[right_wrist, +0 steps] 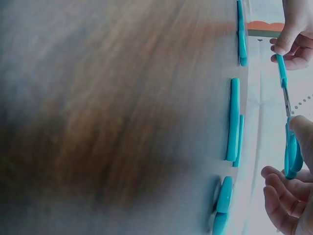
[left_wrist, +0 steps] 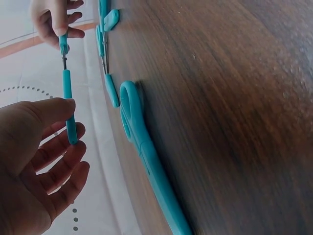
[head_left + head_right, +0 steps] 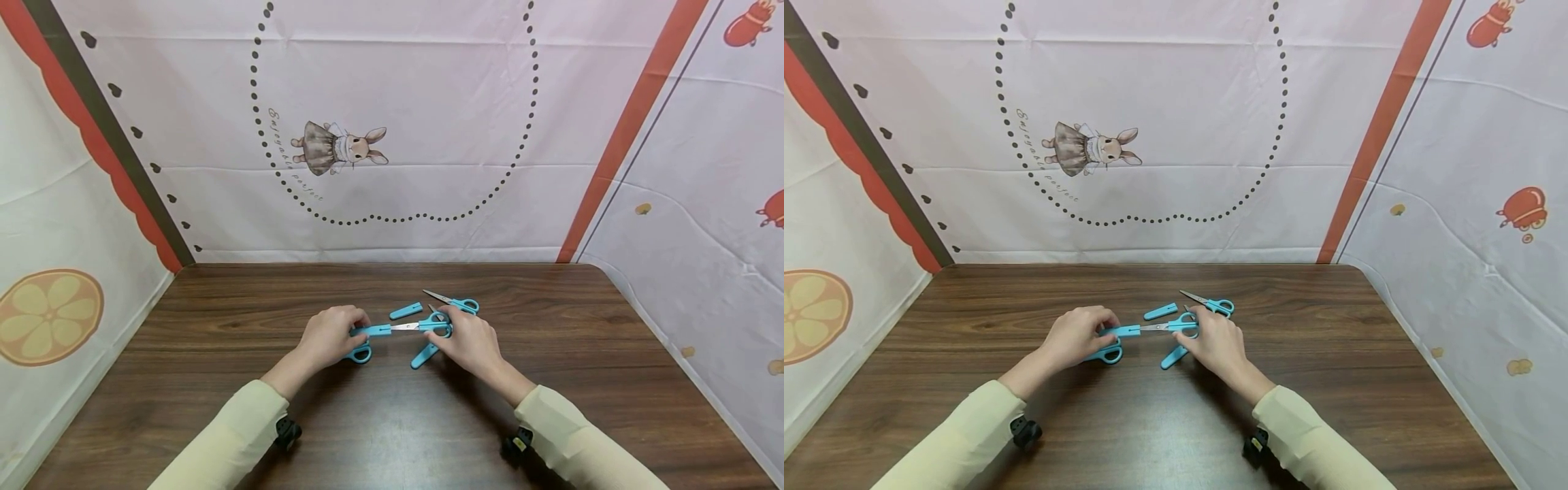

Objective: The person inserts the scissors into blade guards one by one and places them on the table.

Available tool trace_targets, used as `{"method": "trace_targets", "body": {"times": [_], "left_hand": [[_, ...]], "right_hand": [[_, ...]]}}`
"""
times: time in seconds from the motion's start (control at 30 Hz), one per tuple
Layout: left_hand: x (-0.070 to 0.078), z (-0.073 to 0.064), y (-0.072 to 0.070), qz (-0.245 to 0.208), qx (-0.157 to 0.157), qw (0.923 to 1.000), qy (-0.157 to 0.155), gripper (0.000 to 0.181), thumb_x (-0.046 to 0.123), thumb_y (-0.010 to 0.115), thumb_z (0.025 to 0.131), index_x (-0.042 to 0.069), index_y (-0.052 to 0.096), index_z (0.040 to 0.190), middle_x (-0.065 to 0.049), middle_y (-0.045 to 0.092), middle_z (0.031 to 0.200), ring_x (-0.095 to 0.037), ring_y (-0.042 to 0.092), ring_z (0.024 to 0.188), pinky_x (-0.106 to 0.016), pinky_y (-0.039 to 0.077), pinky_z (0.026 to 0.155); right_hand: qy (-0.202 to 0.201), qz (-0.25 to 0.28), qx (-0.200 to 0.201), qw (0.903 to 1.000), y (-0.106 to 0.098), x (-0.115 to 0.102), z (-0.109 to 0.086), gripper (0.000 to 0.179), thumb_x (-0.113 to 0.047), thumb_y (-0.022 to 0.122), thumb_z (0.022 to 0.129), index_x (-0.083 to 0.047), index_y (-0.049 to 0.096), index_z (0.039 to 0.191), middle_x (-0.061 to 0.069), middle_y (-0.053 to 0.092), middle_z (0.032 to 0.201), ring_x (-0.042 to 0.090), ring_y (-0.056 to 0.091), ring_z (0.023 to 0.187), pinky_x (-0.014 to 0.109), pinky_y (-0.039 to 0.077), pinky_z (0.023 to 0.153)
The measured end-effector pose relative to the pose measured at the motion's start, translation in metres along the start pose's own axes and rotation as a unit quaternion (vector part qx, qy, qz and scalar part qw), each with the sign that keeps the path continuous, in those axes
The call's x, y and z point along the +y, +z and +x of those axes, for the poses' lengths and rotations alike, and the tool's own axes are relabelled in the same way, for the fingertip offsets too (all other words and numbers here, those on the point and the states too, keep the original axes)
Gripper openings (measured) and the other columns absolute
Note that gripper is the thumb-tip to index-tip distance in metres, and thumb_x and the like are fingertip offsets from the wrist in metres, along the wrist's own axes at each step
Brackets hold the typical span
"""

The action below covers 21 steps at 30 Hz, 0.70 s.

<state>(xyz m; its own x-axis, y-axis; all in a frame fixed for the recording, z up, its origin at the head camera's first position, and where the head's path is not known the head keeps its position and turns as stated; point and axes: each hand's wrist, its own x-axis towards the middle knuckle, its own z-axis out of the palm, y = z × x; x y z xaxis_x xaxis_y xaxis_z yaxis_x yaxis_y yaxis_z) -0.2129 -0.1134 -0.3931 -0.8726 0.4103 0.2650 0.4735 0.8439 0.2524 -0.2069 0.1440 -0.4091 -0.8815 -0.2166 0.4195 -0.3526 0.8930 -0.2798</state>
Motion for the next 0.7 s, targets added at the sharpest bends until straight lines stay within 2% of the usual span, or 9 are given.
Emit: {"method": "trace_targets", "body": {"times": [0.37,0.57,0.7], "left_hand": [[0.001,0.003,0.003,0.008,0.009,0.9999,0.005,0.009,0.03,0.068,0.074,0.026,0.063,0.081,0.014,0.055,0.075,0.001,0.046,0.059,-0.019,0.036,0.046],[0.003,0.004,0.004,0.003,0.016,0.9999,0.004,0.009,0.028,0.068,0.074,0.025,0.063,0.08,0.014,0.054,0.074,0.0,0.046,0.059,-0.019,0.036,0.046],[0.003,0.004,0.004,0.005,0.019,0.9998,0.001,0.008,0.028,0.067,0.074,0.026,0.063,0.079,0.014,0.054,0.073,0.001,0.045,0.058,-0.019,0.035,0.046]], "right_hand": [[-0.012,-0.012,-0.006,0.9998,-0.003,-0.003,0.006,0.05,-0.047,0.064,0.071,-0.014,0.056,0.108,-0.011,0.045,0.053,0.005,0.034,0.039,0.022,0.027,0.034],[-0.015,-0.015,-0.007,0.9997,-0.003,-0.004,0.009,0.05,-0.048,0.064,0.071,-0.014,0.057,0.108,-0.009,0.054,0.06,0.003,0.037,0.041,0.021,0.028,0.034],[-0.015,-0.014,-0.008,0.9998,-0.002,-0.004,0.011,0.05,-0.048,0.063,0.071,-0.014,0.057,0.108,-0.008,0.056,0.062,0.003,0.037,0.041,0.021,0.028,0.034]]}}
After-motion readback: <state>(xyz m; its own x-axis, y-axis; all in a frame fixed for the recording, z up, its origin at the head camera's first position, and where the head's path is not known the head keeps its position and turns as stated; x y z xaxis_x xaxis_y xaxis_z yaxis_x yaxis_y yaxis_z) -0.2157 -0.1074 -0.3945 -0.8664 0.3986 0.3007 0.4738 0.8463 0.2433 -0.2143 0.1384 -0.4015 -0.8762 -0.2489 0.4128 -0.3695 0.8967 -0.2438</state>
